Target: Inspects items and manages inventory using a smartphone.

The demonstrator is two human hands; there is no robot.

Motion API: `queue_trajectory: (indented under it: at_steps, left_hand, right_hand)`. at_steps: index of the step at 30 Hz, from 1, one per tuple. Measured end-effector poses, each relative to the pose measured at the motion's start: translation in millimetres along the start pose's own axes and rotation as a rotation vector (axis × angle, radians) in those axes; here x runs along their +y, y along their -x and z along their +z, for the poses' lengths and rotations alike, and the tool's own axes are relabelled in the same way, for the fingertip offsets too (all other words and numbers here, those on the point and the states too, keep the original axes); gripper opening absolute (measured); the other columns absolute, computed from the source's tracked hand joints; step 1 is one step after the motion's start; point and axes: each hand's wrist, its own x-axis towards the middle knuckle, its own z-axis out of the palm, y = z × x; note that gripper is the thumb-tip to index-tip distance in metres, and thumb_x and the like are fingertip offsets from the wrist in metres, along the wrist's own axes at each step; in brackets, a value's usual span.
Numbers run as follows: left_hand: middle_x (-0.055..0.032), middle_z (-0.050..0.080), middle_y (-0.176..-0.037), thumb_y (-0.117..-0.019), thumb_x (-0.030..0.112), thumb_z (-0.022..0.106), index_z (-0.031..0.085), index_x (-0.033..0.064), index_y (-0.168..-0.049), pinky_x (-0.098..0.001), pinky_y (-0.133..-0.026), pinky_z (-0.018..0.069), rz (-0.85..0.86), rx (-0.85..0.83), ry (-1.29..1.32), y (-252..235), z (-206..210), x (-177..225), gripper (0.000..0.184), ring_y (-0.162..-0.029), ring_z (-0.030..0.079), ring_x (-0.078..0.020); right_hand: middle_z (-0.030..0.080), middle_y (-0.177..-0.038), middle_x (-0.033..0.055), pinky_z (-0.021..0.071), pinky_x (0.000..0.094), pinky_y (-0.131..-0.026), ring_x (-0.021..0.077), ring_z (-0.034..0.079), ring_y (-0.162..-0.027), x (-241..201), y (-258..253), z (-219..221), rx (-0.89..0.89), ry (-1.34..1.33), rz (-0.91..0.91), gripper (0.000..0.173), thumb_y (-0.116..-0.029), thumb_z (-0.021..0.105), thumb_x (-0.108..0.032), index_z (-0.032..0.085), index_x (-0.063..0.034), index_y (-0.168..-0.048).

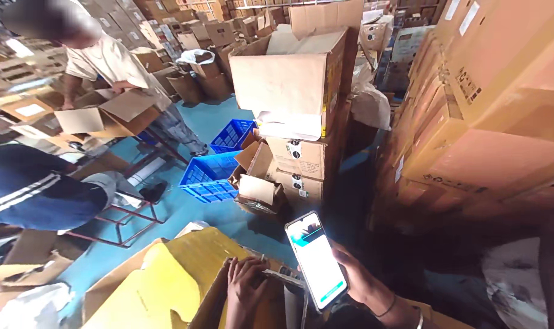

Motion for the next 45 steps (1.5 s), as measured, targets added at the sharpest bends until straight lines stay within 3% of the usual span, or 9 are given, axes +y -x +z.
queue_trajectory:
  at_steps: [6,8,10,14,18,25,33,40,45]
  left_hand:
    - [0.0056,0.073,-0.106,-0.0782,0.038,0.072,0.079,0.02,-0.093,-0.0562,-0.122,0.0218,-0.016,-0.009,0.002,-4,-2,4,0.024,-0.12,0.062,-0.0203]
    - [0.0027,0.074,-0.107,-0.0789,0.038,0.073,0.079,0.0179,-0.094,-0.0581,-0.121,0.0239,-0.004,-0.001,0.012,-5,-3,3,0.026,-0.118,0.063,-0.0226]
    - [-0.0006,0.074,-0.108,-0.0802,0.036,0.075,0.078,0.0153,-0.096,-0.0585,-0.122,0.0225,-0.014,-0.01,0.027,-2,-5,3,0.026,-0.118,0.063,-0.0244]
    - [-0.0022,0.073,-0.11,-0.0828,0.03,0.076,0.077,0.0143,-0.097,-0.0565,-0.124,0.0175,-0.044,-0.059,0.052,-3,-6,4,0.021,-0.124,0.06,-0.025]
    - [-0.0006,0.073,-0.112,-0.084,0.031,0.076,0.077,0.0153,-0.099,-0.0562,-0.124,0.0161,-0.059,-0.075,0.067,-3,-7,3,0.022,-0.126,0.058,-0.0236]
    - [0.001,0.073,-0.111,-0.0841,0.032,0.075,0.077,0.0168,-0.098,-0.0546,-0.125,0.0167,-0.07,-0.068,0.087,-3,-6,3,0.021,-0.126,0.058,-0.0211]
    - [0.0015,0.073,-0.111,-0.0847,0.03,0.074,0.077,0.0162,-0.098,-0.0533,-0.125,0.0142,-0.085,-0.084,0.084,-1,-4,0,0.019,-0.127,0.057,-0.02]
    - [0.0003,0.073,-0.11,-0.0834,0.028,0.075,0.077,0.0149,-0.096,-0.0545,-0.124,0.0154,-0.056,-0.066,0.077,-1,-3,-2,0.018,-0.126,0.058,-0.0215]
    - [0.0006,0.073,-0.108,-0.0837,0.029,0.075,0.077,0.015,-0.094,-0.0544,-0.124,0.0147,-0.057,-0.051,0.097,0,-3,-2,0.018,-0.126,0.057,-0.0216]
  right_hand:
    - [0.066,-0.128,0.0208,0.0553,0.0504,-0.098,0.0336,0.067,-0.115,4,-2,-3,0.032,-0.115,0.047,0.076,-0.0898,0.064,-0.064,0.052,-0.0104,-0.143]
    - [0.064,-0.129,0.0243,0.0548,0.0542,-0.097,0.0378,0.065,-0.115,4,-5,-1,0.052,-0.087,0.049,0.08,-0.0901,0.059,-0.068,0.052,-0.0081,-0.141]
    - [0.064,-0.129,0.024,0.0559,0.0516,-0.096,0.0369,0.066,-0.116,3,-7,5,0.092,-0.052,0.039,0.081,-0.089,0.06,-0.069,0.052,-0.0074,-0.141]
    - [0.059,-0.133,0.0278,0.0545,0.054,-0.1,0.0411,0.063,-0.12,-1,-13,16,0.056,-0.002,-0.006,0.078,-0.0963,0.059,-0.053,0.033,-0.004,-0.151]
    - [0.061,-0.129,0.028,0.0565,0.053,-0.097,0.0407,0.065,-0.116,0,-16,28,0.087,0.079,-0.009,0.057,-0.0981,0.051,-0.029,0.036,-0.0036,-0.147]
    - [0.059,-0.129,0.0289,0.0567,0.0534,-0.096,0.0407,0.065,-0.115,1,-19,33,0.031,0.134,-0.014,0.06,-0.0893,0.05,-0.007,0.034,-0.0014,-0.146]
    - [0.061,-0.13,0.0252,0.056,0.0509,-0.097,0.0376,0.065,-0.117,3,-23,38,0.044,0.086,0.027,0.05,-0.0975,0.044,-0.026,0.041,-0.0105,-0.145]
    - [0.061,-0.13,0.025,0.0555,0.0509,-0.097,0.0369,0.064,-0.118,5,-27,43,0.044,0.096,0.046,0.052,-0.097,0.042,-0.027,0.041,-0.0118,-0.146]
    - [0.064,-0.128,0.018,0.0563,0.0462,-0.097,0.0296,0.065,-0.118,5,-26,50,0.069,0.115,0.034,0.048,-0.0986,0.038,-0.029,0.047,-0.014,-0.144]
